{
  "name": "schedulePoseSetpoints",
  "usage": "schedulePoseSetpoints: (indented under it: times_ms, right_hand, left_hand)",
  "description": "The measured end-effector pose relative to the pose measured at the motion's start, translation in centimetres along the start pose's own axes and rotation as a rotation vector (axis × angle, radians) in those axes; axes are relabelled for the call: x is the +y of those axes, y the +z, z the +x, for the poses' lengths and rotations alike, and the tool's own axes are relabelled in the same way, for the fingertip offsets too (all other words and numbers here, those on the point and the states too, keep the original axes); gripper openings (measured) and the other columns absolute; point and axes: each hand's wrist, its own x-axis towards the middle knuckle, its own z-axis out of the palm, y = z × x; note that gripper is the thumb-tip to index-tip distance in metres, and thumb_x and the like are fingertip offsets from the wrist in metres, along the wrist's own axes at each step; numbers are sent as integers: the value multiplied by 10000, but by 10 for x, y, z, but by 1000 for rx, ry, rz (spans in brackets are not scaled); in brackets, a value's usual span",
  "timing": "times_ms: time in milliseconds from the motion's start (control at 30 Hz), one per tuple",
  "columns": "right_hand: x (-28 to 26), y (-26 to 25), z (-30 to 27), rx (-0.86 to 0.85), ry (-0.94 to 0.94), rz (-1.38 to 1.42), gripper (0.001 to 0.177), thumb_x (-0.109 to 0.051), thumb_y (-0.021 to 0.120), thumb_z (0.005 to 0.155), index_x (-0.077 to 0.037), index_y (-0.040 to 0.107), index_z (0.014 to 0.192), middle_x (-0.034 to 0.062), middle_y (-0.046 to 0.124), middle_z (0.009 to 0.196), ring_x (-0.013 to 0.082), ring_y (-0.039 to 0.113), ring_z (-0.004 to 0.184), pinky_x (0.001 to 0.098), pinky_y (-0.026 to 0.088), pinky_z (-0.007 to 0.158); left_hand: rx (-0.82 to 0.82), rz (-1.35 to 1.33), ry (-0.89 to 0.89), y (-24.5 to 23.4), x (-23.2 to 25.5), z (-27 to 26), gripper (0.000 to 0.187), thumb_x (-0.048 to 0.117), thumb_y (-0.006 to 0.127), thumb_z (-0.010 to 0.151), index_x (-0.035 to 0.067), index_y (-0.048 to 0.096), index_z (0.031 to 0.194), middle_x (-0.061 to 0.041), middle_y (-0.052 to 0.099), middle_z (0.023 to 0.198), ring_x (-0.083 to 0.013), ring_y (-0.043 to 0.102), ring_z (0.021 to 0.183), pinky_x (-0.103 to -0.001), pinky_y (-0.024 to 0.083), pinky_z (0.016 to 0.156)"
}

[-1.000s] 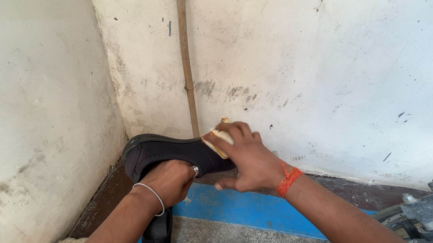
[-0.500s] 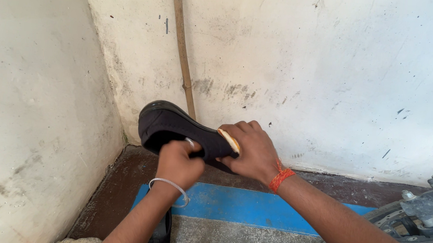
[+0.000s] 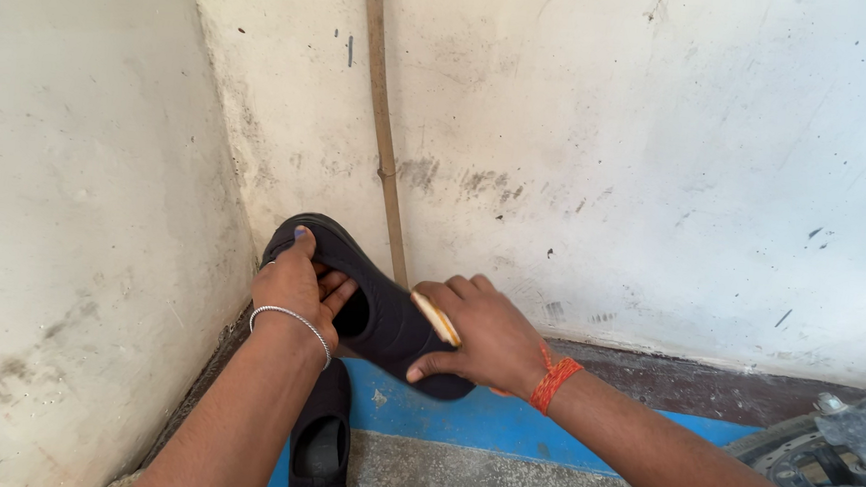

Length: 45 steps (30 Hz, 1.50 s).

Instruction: The person retrieves a pair of black slip-on shoes from a shoe rack and wipes them with a patterned cloth. The person cleans the exterior and sole of each shoe one at a time, then places them on the floor.

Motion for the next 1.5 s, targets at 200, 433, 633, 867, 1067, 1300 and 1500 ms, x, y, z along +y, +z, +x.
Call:
schedulePoseSetpoints:
  times_ms: [200,433,633,867,1067,1300,1500]
  right_hand:
    - [-8,-15,1,163,77,367,617,-294,712,824,-62,459,1337,117,590,1190,263,675,1061,405,592,893]
    - [-30,-40,26,630,-294,212,380,-78,754,814,-89,615,1167,144,555,1255,293,581,1210,410,545,1006]
    - [-33,-29,23,665,-380,14,468,-25,731,814,-103,623,1263,102,571,1330,326,531,1308,469,469,1114]
    - [-26,11,-8,537,-416,-63,549,34,650,812,-126,628,1337,135,562,1370,347,497,1315,465,459,1095]
    - [0,23,-23,290,-671,-209,351,-85,701,895,-154,645,1234,75,618,1309,273,542,1314,453,483,1044]
    - [1,-2,4,525,-701,-220,457,-271,774,855,-153,635,1274,87,580,1373,269,510,1309,432,476,1001]
    - [-19,-1,22,518,-505,-349,470,-152,745,842,-204,618,1292,115,520,1455,319,434,1383,477,451,1044]
  left_hand:
    - [-112,96,-6,-5,-10,3,423,324,607,997,-53,581,1185,-144,564,1082,-236,561,866,-436,606,859]
    - [-330,297,-80,11,-23,-8,390,374,456,1012,70,614,1199,-91,611,1130,-210,550,961,-440,501,923]
    - [-330,244,-83,15,-28,-15,342,338,394,1019,103,616,1133,-74,599,1040,-193,534,930,-432,476,911]
    - [-268,-48,-105,-7,-12,9,333,359,392,1051,100,576,952,-76,631,904,-197,584,809,-412,564,776]
    - [-233,39,-31,-23,10,24,244,294,453,1035,99,595,999,-68,633,937,-190,602,847,-422,555,820]
    - [-282,142,-93,-11,-2,18,219,269,532,1004,78,621,1062,-84,655,979,-229,578,948,-412,491,940]
    - [-204,205,-165,-4,-5,7,649,485,367,1062,-99,514,1301,-195,641,1129,-274,584,1078,-387,370,1058]
